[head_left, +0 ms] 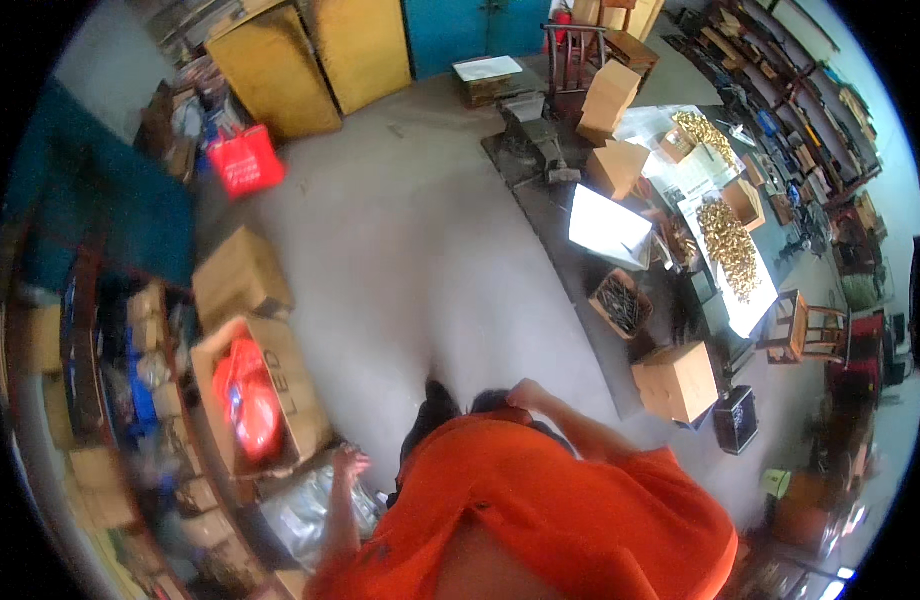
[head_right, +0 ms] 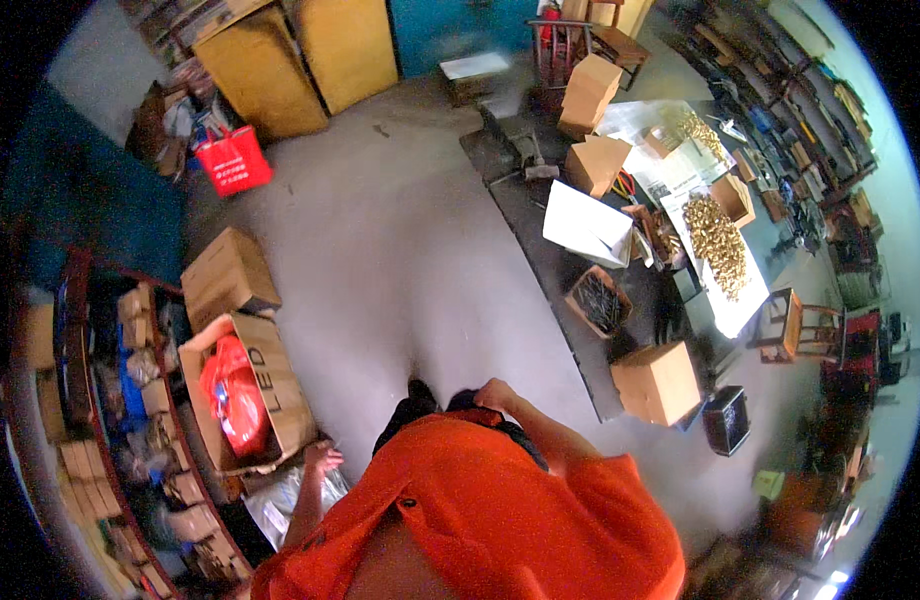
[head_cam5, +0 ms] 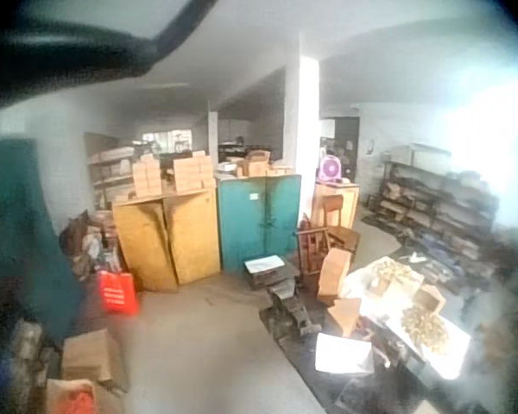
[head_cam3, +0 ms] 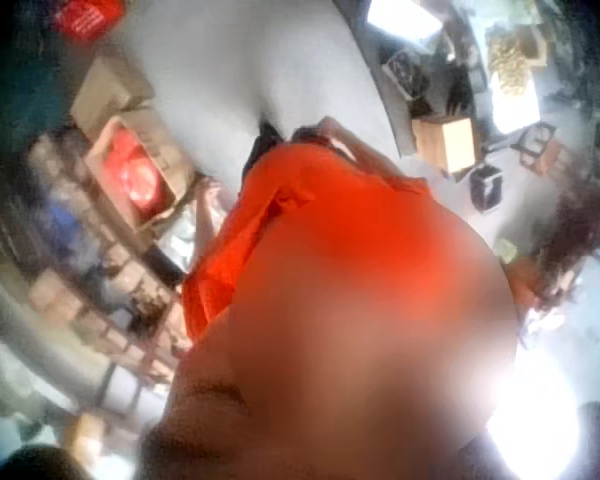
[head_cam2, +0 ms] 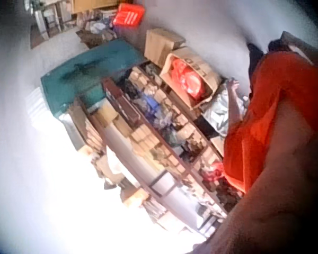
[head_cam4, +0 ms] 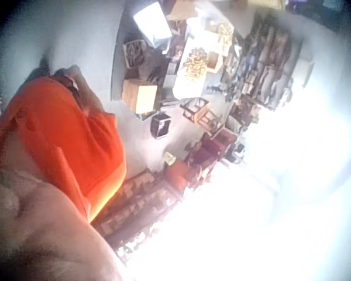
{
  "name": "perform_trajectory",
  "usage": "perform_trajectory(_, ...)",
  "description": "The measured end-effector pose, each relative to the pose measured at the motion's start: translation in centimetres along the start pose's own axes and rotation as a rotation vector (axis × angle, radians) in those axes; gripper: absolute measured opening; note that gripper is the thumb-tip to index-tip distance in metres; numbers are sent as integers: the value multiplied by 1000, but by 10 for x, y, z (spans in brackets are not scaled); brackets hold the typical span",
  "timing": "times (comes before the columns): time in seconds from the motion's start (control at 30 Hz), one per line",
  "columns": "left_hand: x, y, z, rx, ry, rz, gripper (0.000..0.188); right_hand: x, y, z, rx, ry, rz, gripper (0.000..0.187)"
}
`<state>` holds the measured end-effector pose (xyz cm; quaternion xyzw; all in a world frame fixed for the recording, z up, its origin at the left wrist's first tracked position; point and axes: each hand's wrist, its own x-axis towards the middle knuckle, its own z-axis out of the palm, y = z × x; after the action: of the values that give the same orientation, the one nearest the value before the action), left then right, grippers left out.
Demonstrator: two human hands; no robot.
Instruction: The person measures a small brass fitting with a caliper, then walks through a storage area to retrieve a box of similar fittings from a shelf. They return to a workbench, open the box, and write on a cardboard box and a piece of paper using a pen.
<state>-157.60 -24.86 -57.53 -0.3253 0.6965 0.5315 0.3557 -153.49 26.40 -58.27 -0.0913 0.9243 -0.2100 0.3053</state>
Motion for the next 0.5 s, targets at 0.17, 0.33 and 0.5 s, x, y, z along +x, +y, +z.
perform_trajectory(0.17, 140, 223, -21, -73, -284, 353, 22, 48, -41, -119, -31, -43, 156, 13)
perform_trajectory(0.33, 206, 449, 89, 380, -199, 578, 20, 143, -21, -179, 141, 160, 159, 19)
perform_trajectory(0.5, 239, 540, 120, 386, -349, 580, 26, 253, -9, -327, 462, 103, 230, 35)
